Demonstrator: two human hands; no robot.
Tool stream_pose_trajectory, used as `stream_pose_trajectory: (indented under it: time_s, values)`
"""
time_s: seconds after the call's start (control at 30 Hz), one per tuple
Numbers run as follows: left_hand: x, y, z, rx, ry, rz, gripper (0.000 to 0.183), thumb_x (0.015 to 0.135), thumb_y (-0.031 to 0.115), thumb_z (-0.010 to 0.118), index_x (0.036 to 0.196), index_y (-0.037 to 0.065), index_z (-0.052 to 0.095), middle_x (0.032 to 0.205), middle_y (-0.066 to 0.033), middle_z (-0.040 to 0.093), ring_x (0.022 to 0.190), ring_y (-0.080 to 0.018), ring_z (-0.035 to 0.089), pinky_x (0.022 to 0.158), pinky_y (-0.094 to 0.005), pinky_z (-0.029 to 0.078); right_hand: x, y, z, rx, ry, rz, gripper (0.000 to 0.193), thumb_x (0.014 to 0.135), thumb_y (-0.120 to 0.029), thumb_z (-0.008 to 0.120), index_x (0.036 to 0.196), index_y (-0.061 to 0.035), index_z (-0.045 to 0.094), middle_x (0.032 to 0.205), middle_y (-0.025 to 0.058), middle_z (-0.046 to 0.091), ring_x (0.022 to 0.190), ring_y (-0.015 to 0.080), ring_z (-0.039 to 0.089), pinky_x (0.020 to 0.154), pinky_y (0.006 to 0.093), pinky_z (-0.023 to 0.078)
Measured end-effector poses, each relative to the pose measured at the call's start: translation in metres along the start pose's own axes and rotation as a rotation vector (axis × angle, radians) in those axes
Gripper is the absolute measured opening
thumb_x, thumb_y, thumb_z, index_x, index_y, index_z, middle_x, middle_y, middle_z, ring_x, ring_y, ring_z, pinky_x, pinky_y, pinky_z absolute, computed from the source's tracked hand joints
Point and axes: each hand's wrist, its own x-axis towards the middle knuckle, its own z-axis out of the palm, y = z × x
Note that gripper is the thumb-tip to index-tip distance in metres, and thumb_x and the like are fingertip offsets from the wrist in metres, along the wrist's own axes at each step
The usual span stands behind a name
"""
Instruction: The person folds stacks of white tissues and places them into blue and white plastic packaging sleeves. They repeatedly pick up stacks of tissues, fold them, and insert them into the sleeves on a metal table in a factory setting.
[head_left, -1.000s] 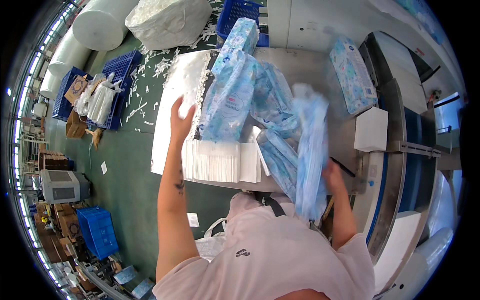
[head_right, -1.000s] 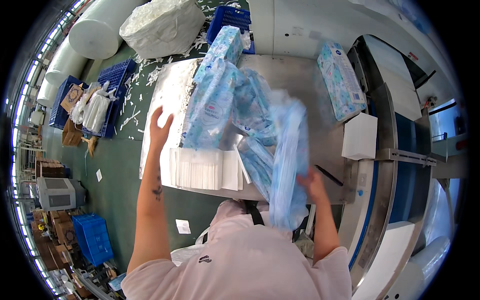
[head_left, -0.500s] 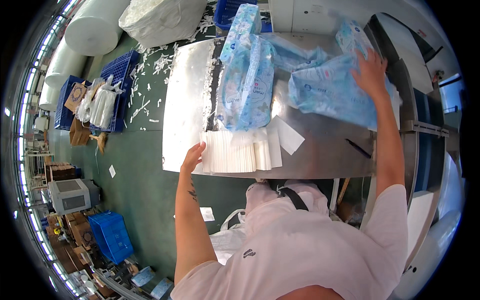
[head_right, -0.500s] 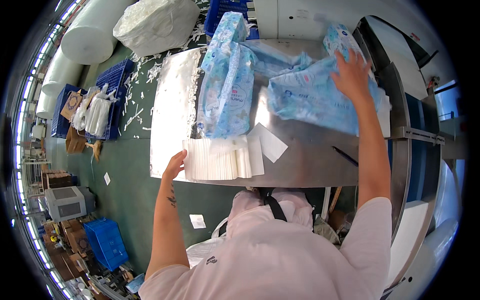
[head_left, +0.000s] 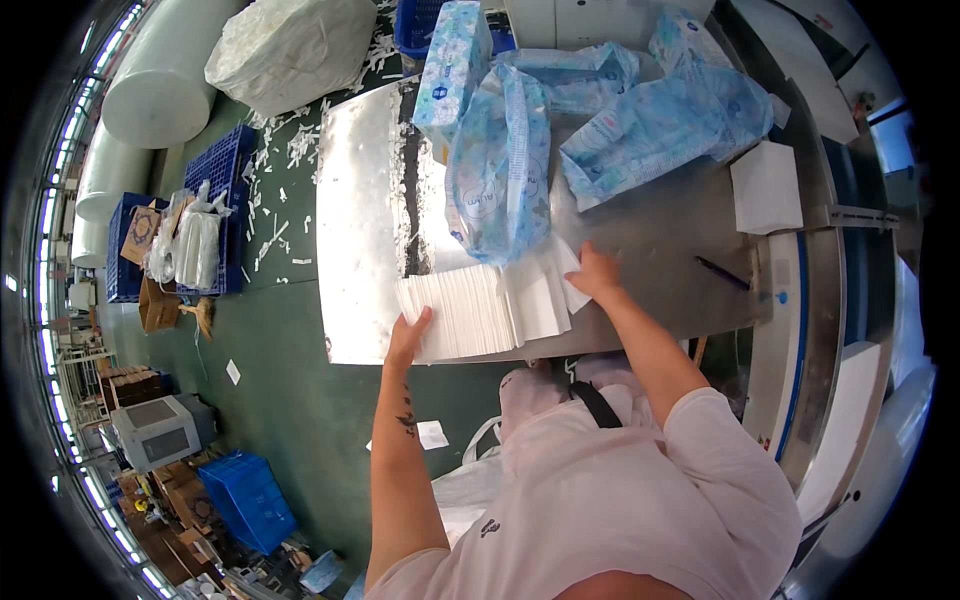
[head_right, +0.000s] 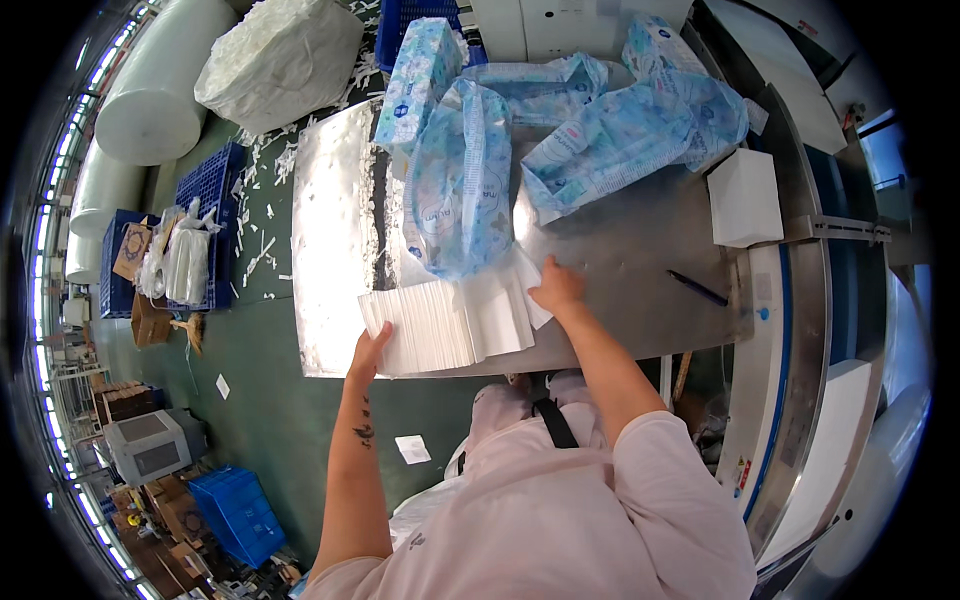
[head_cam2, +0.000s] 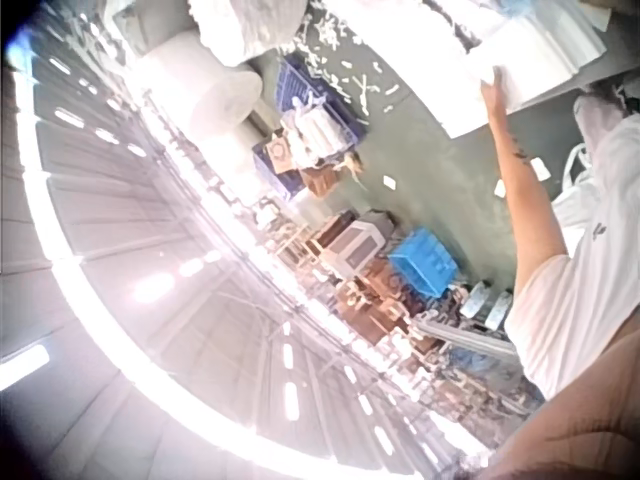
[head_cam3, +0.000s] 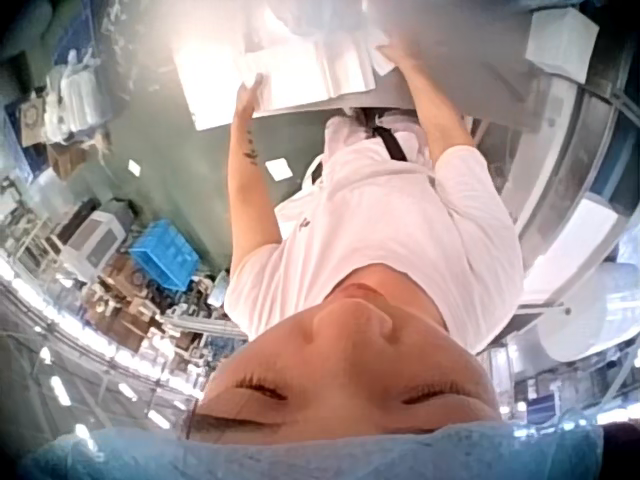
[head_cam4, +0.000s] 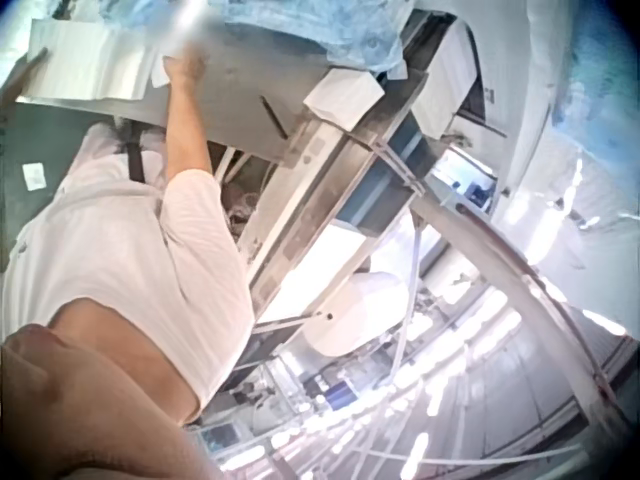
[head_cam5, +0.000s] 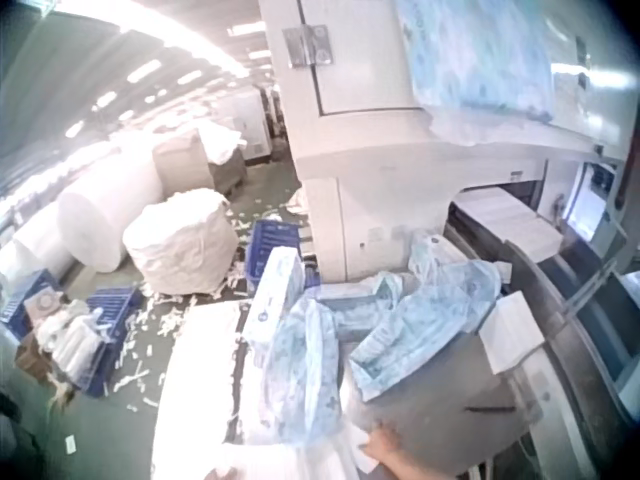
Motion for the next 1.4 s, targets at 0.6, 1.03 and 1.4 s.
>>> stream_pose_trajectory:
  time_s: [0.6,1.03,1.4]
  values:
    - [-0.022,0.018,0.032,0.009,-0.089,0.047,0.063,0.076,0.032,0.070,0.120,-0.005,0.045,0.109,-0.0142,0.057,0.096,-0.0206,0.057,0.081,-0.0312,0.046,-0.056,-0.054,0.076,0.890,0.032,-0.090,0.037,0.089,-0.032,0.042,0.091,0.0008,0.059,0.087,0.0229,0.060,0.085,0.0370,0.058,0.076,0.0421,0.044]
    - [-0.019,0.015,0.043,-0.018,-0.102,0.086,0.057,0.078,0.027,0.069,0.120,-0.004,0.046,0.110,-0.0116,0.058,0.095,-0.0187,0.056,0.081,-0.0301,0.046,-0.059,-0.072,0.062,0.905,-0.105,-0.034,0.058,0.084,-0.046,0.049,0.113,0.0042,0.049,0.105,0.0224,0.059,0.101,0.0343,0.054,0.086,0.0382,0.041]
    - [-0.012,0.014,0.047,0.016,-0.088,0.088,0.062,0.075,0.027,0.072,0.121,-0.004,0.045,0.110,-0.0127,0.057,0.096,-0.0204,0.057,0.082,-0.0303,0.046,-0.065,-0.054,0.057,0.466,0.234,0.257,0.049,0.082,-0.047,0.047,0.093,-0.0014,0.061,0.107,0.0255,0.050,0.099,0.0406,0.045,0.090,0.0415,0.037]
